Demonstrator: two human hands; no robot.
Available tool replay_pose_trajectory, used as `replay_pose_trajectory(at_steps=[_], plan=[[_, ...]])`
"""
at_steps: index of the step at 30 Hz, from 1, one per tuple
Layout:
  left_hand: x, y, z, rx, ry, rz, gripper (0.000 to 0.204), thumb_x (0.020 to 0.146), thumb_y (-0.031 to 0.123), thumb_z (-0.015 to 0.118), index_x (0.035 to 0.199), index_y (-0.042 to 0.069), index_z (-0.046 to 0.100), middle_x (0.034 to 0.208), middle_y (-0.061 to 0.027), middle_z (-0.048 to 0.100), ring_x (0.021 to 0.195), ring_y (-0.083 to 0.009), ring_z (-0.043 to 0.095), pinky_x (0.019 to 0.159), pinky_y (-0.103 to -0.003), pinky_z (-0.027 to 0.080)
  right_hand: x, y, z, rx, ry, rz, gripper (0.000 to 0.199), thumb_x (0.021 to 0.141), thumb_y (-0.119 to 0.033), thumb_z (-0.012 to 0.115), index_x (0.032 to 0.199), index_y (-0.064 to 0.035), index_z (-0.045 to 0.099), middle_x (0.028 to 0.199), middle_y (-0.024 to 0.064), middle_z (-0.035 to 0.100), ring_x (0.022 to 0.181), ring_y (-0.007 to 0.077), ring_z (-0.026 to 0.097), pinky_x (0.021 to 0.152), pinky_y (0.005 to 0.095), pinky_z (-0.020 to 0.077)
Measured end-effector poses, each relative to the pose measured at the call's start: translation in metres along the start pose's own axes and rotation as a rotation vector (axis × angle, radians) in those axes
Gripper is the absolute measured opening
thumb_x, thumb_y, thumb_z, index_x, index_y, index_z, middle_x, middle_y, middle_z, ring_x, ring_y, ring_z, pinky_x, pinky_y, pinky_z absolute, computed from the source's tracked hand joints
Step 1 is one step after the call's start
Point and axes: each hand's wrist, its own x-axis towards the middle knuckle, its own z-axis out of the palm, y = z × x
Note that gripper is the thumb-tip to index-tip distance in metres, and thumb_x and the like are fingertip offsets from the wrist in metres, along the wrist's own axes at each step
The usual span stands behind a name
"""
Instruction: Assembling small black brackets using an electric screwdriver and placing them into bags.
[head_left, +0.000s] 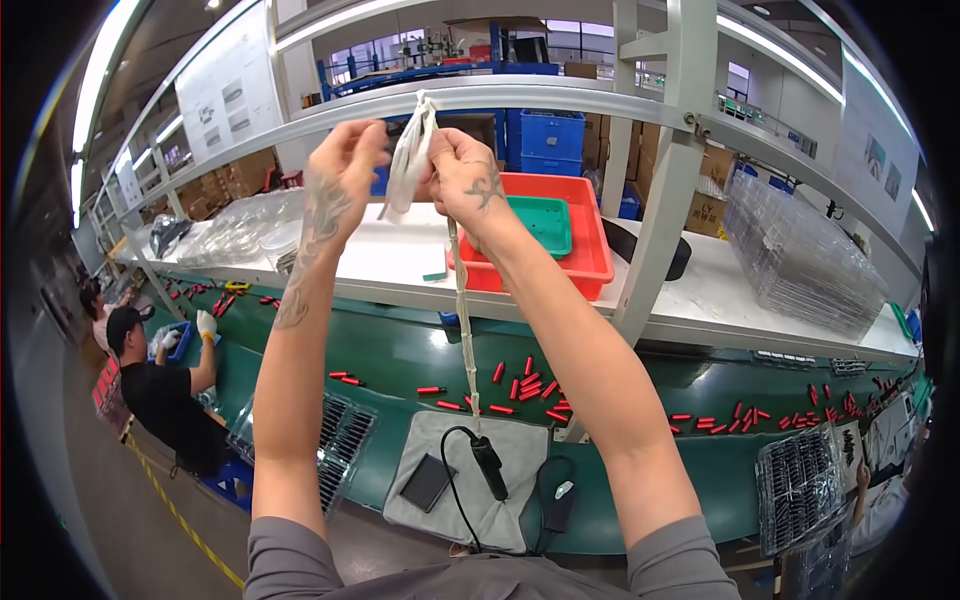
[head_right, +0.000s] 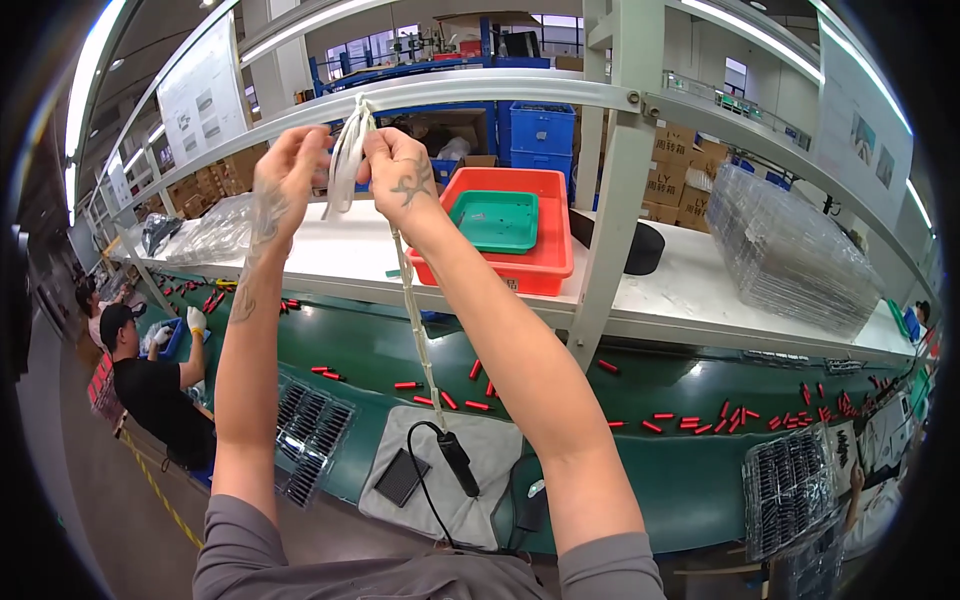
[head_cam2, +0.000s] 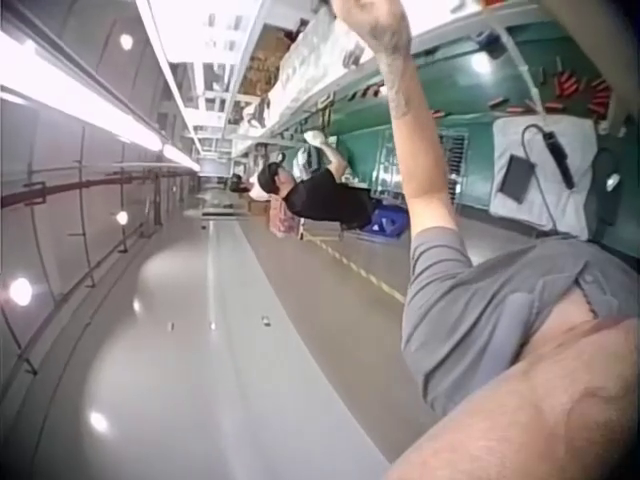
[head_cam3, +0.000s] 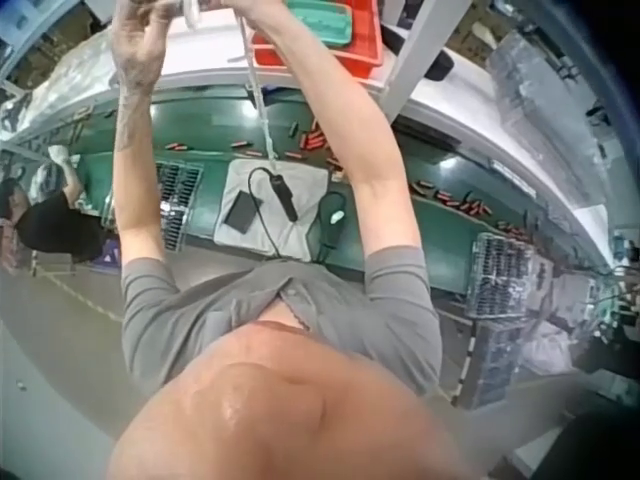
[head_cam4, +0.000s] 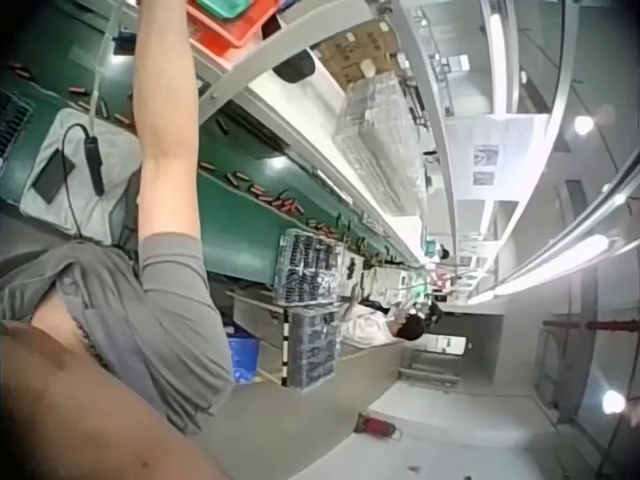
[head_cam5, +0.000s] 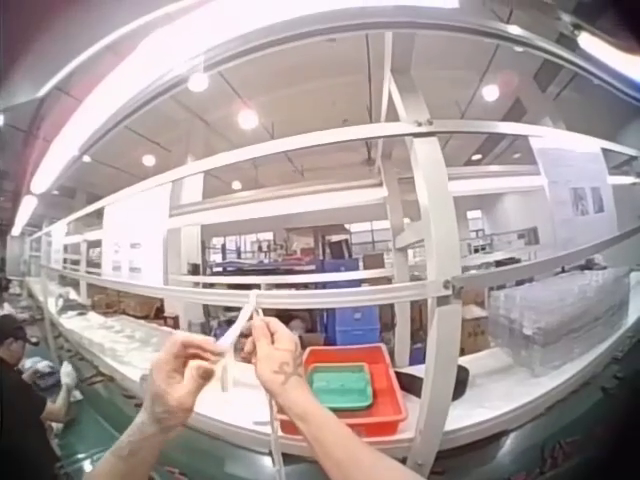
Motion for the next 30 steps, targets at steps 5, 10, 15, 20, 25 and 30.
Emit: replay_pose_trajectory(at_steps=[5,10,15,20,25,30], plan=[[0.02,0.028,0.025,0.133,-0.13,-0.144,0.023,0.097,0.023,0.064,0.096,0.001,0.07,0.089,-0.0054,0.066,0.072,-0.0105,0.06,0.061,-0.023,0.046,0.005,0.004,-0.018,-0.127,0.019,-0.04,0.027,0.104,-0.022,0.047,0.099,-0.0028,0.066,0.07,0.0042,0.062,0.058,0.0087,0.05,0.052,0.0246,0.0404],[0.018,0.016,0.036,0.04,0.134,0.095,0.018,0.092,0.019,0.068,0.092,0.001,0.071,0.082,-0.0049,0.064,0.067,-0.0107,0.058,0.057,-0.024,0.045,0.006,0.013,-0.017,-0.126,-0.086,-0.047,0.025,0.105,-0.023,0.048,0.105,-0.0036,0.063,0.071,0.0019,0.061,0.049,0.0061,0.047,0.042,0.0209,0.0354],[0.009,-0.006,0.043,0.502,0.285,0.576,0.013,0.086,0.015,0.072,0.091,0.002,0.071,0.075,-0.004,0.06,0.06,-0.0121,0.056,0.055,-0.025,0.044,-0.004,-0.003,-0.019,0.033,-0.145,0.037,0.024,0.104,-0.02,0.047,0.104,-0.002,0.063,0.07,0.0033,0.061,0.052,0.0093,0.054,0.046,0.0231,0.0432],[0.012,-0.008,0.044,0.413,0.233,0.488,0.011,0.082,0.013,0.073,0.085,0.003,0.071,0.073,-0.004,0.06,0.057,-0.014,0.054,0.054,-0.026,0.045,-0.007,-0.009,-0.02,-0.033,-0.185,0.007,0.023,0.103,-0.017,0.047,0.102,-0.0009,0.063,0.069,0.0052,0.061,0.055,0.0119,0.058,0.049,0.0253,0.0478],[0.009,0.008,0.061,0.383,0.301,0.278,0.014,0.081,0.017,0.073,0.08,0.003,0.071,0.075,-0.0052,0.062,0.058,-0.0151,0.055,0.054,-0.028,0.046,-0.01,-0.006,-0.021,-0.194,-0.211,-0.097,0.021,0.102,-0.015,0.048,0.1,0.0003,0.062,0.07,0.0072,0.061,0.055,0.0134,0.059,0.048,0.0262,0.0482],[0.012,0.01,0.07,0.449,0.401,0.198,0.02,0.081,0.02,0.071,0.076,0.0,0.071,0.071,-0.007,0.064,0.057,-0.0149,0.056,0.052,-0.029,0.046,-0.012,-0.007,-0.022,-0.227,-0.215,-0.146,0.018,0.099,-0.013,0.051,0.094,0.0003,0.062,0.069,0.0076,0.061,0.053,0.0143,0.058,0.047,0.0276,0.0471]])
